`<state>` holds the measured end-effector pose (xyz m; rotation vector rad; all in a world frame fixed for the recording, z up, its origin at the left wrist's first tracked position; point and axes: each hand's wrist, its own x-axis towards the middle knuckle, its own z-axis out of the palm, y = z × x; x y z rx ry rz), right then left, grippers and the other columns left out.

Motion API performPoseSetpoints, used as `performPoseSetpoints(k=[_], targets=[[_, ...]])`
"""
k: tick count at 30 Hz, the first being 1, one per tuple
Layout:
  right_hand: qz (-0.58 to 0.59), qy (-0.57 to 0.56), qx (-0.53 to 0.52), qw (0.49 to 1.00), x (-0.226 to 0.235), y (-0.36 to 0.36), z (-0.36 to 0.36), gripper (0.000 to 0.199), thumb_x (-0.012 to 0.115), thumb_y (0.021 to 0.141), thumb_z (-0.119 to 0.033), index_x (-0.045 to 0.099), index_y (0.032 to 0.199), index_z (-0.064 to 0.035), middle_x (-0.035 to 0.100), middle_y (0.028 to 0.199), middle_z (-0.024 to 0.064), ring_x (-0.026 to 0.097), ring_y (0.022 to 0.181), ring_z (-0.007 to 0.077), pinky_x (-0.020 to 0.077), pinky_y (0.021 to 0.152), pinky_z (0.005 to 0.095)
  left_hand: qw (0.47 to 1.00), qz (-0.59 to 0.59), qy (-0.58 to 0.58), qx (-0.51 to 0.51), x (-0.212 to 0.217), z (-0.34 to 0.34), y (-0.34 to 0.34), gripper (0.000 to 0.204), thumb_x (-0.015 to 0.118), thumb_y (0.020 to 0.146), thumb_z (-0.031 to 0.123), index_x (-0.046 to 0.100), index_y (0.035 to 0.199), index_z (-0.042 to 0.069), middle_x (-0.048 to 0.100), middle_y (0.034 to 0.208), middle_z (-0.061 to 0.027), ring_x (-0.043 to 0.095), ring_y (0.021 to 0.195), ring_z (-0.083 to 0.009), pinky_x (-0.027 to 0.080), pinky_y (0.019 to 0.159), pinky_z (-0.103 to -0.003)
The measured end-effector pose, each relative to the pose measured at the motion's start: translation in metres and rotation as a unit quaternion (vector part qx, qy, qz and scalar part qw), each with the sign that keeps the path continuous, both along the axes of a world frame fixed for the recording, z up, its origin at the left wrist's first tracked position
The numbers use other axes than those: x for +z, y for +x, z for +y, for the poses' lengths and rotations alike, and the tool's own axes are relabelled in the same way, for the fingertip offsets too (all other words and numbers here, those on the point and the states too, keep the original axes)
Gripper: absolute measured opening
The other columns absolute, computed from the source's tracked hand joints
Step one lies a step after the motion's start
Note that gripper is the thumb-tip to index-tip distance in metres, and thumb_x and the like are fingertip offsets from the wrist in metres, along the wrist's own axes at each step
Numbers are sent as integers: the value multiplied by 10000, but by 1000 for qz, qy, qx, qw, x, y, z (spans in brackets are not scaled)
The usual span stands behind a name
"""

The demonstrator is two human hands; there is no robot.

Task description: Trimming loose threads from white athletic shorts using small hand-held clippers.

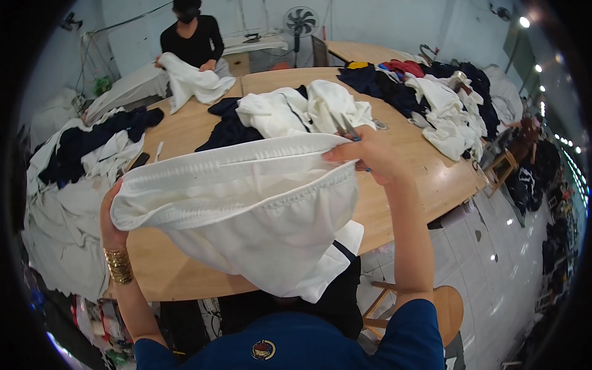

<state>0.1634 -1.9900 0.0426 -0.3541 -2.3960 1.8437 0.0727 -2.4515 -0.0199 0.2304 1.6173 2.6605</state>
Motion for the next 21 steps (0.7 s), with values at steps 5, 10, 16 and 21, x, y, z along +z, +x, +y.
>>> performPoseSetpoints(k=[5,10,16,21], targets=[[-53,48,67,995,1,4,13,462,718,556,-223,615,984,-82,581,939,32,547,853,156,424,701,274,998,5,19,-65,-4,9,-13,315,508,883,180,550,1115,-29,593,1085,-107,572,972,-189,441,878,-315],[19,66,111,991,-4,-18,19,332,699,588,-198,646,878,-47,552,686,-4,457,605,85,293,477,227,997,28,18,-67,27,-1,9,432,431,930,262,439,1236,-42,527,1208,-149,538,1072,-242,413,940,-371],[-6,-27,102,994,6,-11,25,299,692,613,-166,625,879,-46,535,660,-15,407,495,39,222,418,196,996,35,26,-78,40,26,-18,373,435,930,243,483,1189,-23,554,1171,-109,540,1062,-204,406,942,-344],[6,-11,74,997,8,-14,-1,357,692,614,-188,629,930,-35,563,730,20,504,605,81,349,483,221,879,231,-401,113,15,59,-43,193,523,864,61,522,1053,21,564,959,-42,530,871,-112,417,808,-256]])
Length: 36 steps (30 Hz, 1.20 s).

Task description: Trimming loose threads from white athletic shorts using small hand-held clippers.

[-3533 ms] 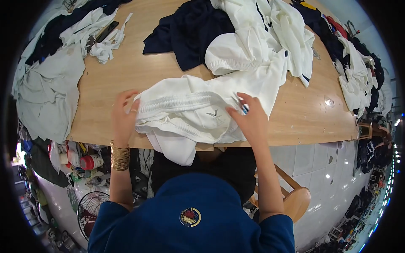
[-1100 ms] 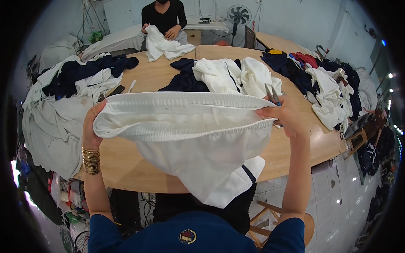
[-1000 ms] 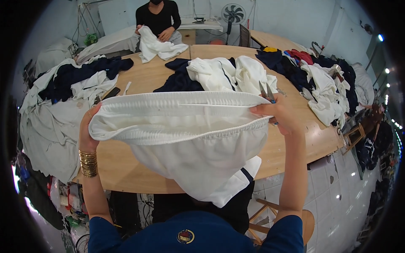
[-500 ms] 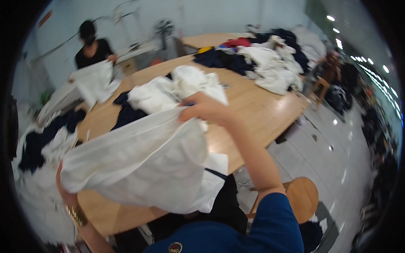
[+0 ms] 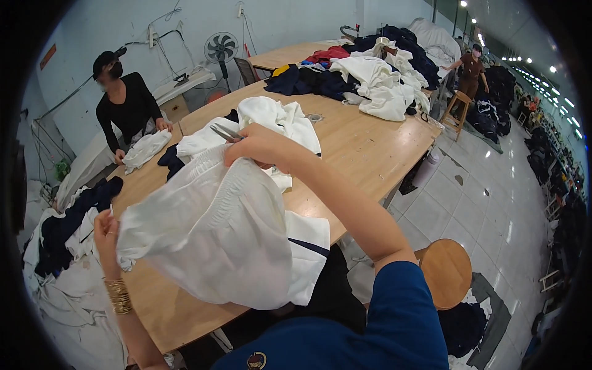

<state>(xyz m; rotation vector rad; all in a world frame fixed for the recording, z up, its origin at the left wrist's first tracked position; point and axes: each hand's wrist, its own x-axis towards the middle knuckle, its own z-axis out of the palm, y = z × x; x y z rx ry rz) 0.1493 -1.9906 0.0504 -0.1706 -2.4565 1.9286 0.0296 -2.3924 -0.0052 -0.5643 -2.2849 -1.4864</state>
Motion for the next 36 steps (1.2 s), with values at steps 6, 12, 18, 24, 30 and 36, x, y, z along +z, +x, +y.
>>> performPoseSetpoints(k=[6,12,18,24,30,36], targets=[[152,139,53,977,-52,-30,-48,310,613,689,-298,683,849,-42,657,804,140,616,757,239,473,725,324,964,-4,-62,-259,-13,137,100,273,614,809,94,502,1041,1,566,969,-80,541,899,-171,431,795,-274],[157,74,83,981,-76,-5,-79,420,604,789,-435,659,869,-26,645,802,146,607,764,237,451,703,320,958,-176,-14,-228,-43,141,91,177,625,810,86,471,877,33,408,753,14,387,673,-77,353,610,-212],[122,164,135,970,-186,37,-63,448,653,748,-400,602,1028,-55,618,875,118,580,799,243,441,708,327,923,-219,277,-151,-60,93,84,194,459,930,170,456,1027,2,498,901,-54,457,818,-119,372,777,-228],[9,153,35,988,-210,43,-42,334,706,714,-328,631,896,-59,606,763,90,565,735,203,428,651,322,979,-80,186,28,-39,14,65,516,487,878,256,372,1295,-24,466,1202,-218,479,1052,-325,363,914,-416],[255,93,-46,961,-85,28,15,303,739,666,-265,613,835,-47,580,714,90,532,678,171,408,615,302,974,32,77,210,-1,15,86,437,510,891,208,390,1187,-91,481,1051,-234,479,900,-304,398,803,-373],[274,299,-116,907,-119,-19,41,251,715,654,-225,595,809,-69,555,843,72,576,799,266,450,640,371,983,125,-49,125,-88,62,104,350,509,902,213,510,1080,-89,551,991,-211,499,837,-281,410,752,-383]])
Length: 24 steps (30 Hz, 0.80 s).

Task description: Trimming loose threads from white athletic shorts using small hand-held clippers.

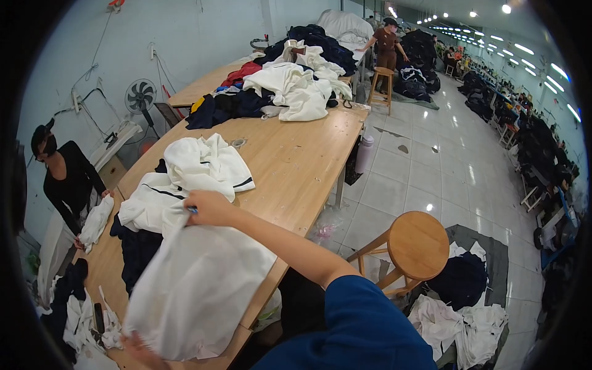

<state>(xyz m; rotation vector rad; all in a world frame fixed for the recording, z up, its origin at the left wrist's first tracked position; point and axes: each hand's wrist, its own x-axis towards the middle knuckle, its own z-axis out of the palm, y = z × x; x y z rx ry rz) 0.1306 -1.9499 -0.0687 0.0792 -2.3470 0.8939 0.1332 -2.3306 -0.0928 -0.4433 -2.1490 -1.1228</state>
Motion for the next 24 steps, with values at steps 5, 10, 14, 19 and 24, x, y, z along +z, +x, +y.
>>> performPoseSetpoints(k=[5,10,14,19,24], targets=[[-109,25,-124,986,-107,16,-22,347,605,724,-89,523,1051,-172,499,978,40,583,741,265,464,601,385,964,-248,-94,6,-155,-9,-18,232,445,934,182,435,1025,-31,500,959,-112,468,884,-198,380,828,-297],[-151,14,-177,973,-159,44,-30,334,579,740,-82,525,1056,-176,494,943,38,577,677,252,456,549,371,968,-250,24,-19,-160,-4,-16,218,432,943,198,425,1008,-10,455,903,-77,432,821,-173,366,782,-273],[-153,23,-196,968,-172,44,-24,313,565,736,-75,550,1031,-180,500,925,36,577,675,247,455,550,368,962,-265,56,-29,-161,-3,-15,225,437,942,205,422,1015,-7,452,911,-74,427,824,-169,361,792,-270],[-156,6,-186,970,-173,42,-22,235,540,770,-108,543,999,-157,485,945,55,578,685,264,462,592,390,955,-270,120,-16,-150,11,-7,253,439,944,225,420,1030,-11,454,938,-84,431,858,-169,357,813,-270],[-143,-1,-193,971,-171,44,-22,278,553,743,-80,577,1001,-181,512,939,25,583,721,232,462,588,369,955,-265,130,-28,-155,5,-6,267,437,947,227,412,1059,-13,461,963,-91,441,885,-173,359,833,-277]])
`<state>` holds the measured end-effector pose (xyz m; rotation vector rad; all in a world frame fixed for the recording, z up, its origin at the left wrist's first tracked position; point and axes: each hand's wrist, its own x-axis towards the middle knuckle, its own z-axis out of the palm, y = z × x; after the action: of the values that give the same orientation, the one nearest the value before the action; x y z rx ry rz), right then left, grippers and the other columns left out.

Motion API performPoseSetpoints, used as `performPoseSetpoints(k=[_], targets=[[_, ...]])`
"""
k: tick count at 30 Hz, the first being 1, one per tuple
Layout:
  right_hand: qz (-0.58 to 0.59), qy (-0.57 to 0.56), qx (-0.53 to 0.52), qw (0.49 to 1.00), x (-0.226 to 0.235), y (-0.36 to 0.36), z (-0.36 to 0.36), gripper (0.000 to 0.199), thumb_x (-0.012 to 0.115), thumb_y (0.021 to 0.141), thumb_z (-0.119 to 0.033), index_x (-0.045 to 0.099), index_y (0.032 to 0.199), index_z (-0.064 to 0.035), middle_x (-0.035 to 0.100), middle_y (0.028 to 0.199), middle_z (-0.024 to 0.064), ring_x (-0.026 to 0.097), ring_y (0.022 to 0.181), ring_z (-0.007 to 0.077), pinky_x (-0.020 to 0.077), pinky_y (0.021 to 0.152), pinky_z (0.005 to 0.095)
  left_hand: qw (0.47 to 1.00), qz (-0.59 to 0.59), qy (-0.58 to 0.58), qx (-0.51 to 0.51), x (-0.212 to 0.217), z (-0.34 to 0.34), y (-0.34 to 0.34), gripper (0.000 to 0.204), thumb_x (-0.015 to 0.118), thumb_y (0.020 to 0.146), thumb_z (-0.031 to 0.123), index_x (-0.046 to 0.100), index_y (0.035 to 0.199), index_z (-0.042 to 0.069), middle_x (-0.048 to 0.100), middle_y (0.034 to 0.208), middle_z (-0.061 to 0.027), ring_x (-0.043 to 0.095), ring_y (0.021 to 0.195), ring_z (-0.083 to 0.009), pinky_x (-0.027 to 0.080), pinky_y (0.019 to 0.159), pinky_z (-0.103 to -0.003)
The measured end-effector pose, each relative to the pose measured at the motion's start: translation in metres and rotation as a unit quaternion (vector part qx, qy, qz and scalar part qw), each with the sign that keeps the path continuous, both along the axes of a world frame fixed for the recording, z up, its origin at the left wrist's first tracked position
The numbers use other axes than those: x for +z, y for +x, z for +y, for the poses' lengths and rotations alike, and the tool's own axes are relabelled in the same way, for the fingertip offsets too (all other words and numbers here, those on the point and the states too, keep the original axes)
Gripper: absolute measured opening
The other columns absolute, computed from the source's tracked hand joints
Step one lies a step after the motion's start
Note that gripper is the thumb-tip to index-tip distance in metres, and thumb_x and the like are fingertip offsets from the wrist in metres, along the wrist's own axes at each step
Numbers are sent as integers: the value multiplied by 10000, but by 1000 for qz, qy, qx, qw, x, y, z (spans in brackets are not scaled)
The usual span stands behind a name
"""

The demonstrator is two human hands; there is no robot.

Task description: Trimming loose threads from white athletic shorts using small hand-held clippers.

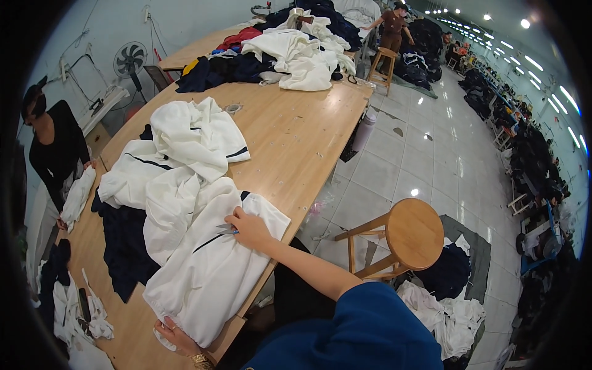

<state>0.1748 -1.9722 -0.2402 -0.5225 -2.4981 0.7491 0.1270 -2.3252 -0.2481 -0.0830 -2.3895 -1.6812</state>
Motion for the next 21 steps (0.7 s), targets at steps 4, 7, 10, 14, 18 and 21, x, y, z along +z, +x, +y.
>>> performPoseSetpoints(k=[4,7,10,14,18,21], targets=[[-4,-10,-3,1000,-2,1,1,272,556,744,-87,576,1000,-177,513,944,25,583,724,233,463,591,369,998,-6,55,-2,10,11,4,295,454,935,192,399,1150,-2,476,1076,-122,451,985,-193,352,892,-287],[-15,-14,-1,1000,-1,-1,3,276,557,739,-87,575,999,-176,516,939,28,584,728,240,464,600,376,986,-79,143,-24,23,10,-2,387,471,915,142,350,1264,29,467,1169,-155,459,1051,-221,355,923,-305],[-31,-13,6,999,-4,-1,-3,290,560,728,-85,573,1001,-183,516,951,32,586,751,251,464,613,385,986,-85,137,-47,57,15,5,480,474,888,67,295,1333,69,459,1215,-186,481,1057,-247,370,922,-323],[-13,13,-1,1000,-8,0,-1,245,576,711,-110,576,949,-168,508,952,72,592,755,279,478,600,420,975,-87,151,-140,43,4,-16,551,466,864,12,247,1364,88,441,1240,-209,458,1107,-271,349,948,-343],[-21,-10,-29,999,2,-11,6,232,576,714,-109,591,941,-159,521,963,79,588,764,288,480,630,408,960,-93,165,-205,59,8,-14,541,464,859,-8,261,1353,80,437,1256,-209,442,1143,-267,324,974,-332],[9,-49,-64,997,23,-10,-18,197,573,730,-89,604,920,-134,543,915,70,586,758,281,477,649,372,946,-131,215,-203,72,2,1,507,465,866,2,298,1337,85,440,1267,-189,449,1149,-257,340,974,-333]])
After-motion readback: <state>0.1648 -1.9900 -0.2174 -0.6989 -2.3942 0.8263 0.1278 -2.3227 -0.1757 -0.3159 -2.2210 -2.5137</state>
